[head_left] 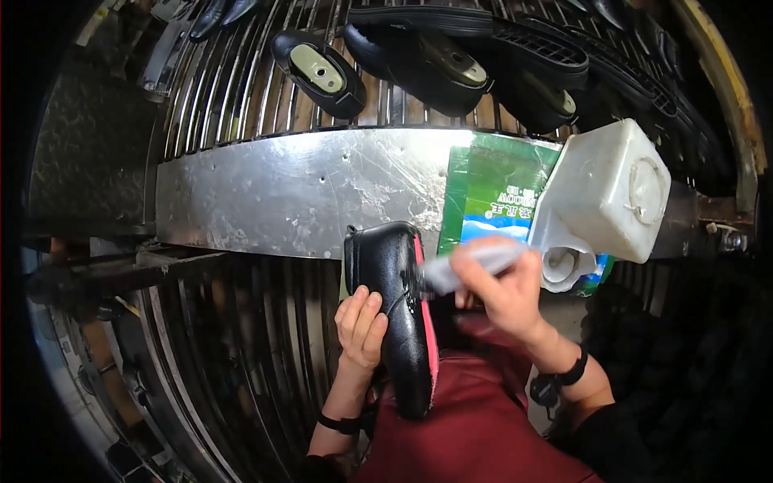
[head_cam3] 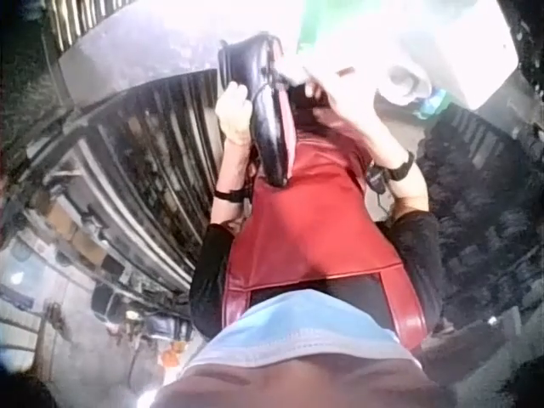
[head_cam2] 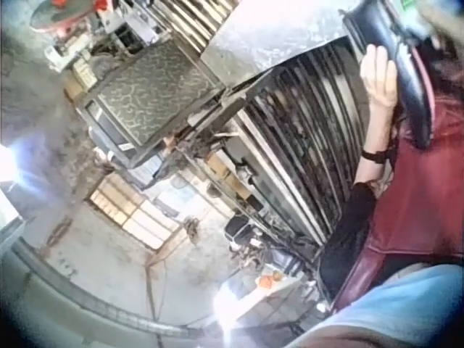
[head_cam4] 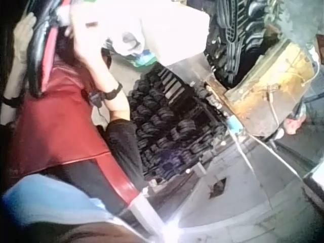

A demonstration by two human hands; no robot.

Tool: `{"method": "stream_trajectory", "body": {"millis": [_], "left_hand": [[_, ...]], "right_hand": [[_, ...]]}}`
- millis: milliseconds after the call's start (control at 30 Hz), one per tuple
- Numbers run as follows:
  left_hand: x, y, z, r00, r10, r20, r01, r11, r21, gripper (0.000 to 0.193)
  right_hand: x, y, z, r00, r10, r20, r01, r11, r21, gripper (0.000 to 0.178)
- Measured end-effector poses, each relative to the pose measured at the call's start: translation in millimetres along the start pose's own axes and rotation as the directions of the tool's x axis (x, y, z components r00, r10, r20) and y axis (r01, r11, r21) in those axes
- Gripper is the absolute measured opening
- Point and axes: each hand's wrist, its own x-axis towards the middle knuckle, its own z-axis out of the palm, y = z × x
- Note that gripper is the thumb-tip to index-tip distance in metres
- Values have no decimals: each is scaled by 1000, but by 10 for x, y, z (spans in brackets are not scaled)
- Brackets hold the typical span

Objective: Apply glue to the edges of shoe uppers and then retrieve soles from a rack to prepare for attachment.

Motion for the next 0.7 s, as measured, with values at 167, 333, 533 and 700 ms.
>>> {"method": "stream_trajectory", "body": {"millis": [167,333,533,700], "left_hand": [[42,15,35,1000,-12,-6,12,999,-32,33],[107,13,11,999,-8,-39,7,1000,-14,32],[210,42,4,999,18,-49,-18,1000,-8,32],[317,95,-17,1000,21,-23,-21,1000,18,38]], "right_hand": [[588,52,106,984,-36,-176,33,999,-17,17],[64,-80,-12,998,61,18,-63,994,92,16],[-914,-316,-143,809,-387,443,475,874,-104,12],[-1454,-436,-163,669,-382,637,588,796,-141,26]]}}
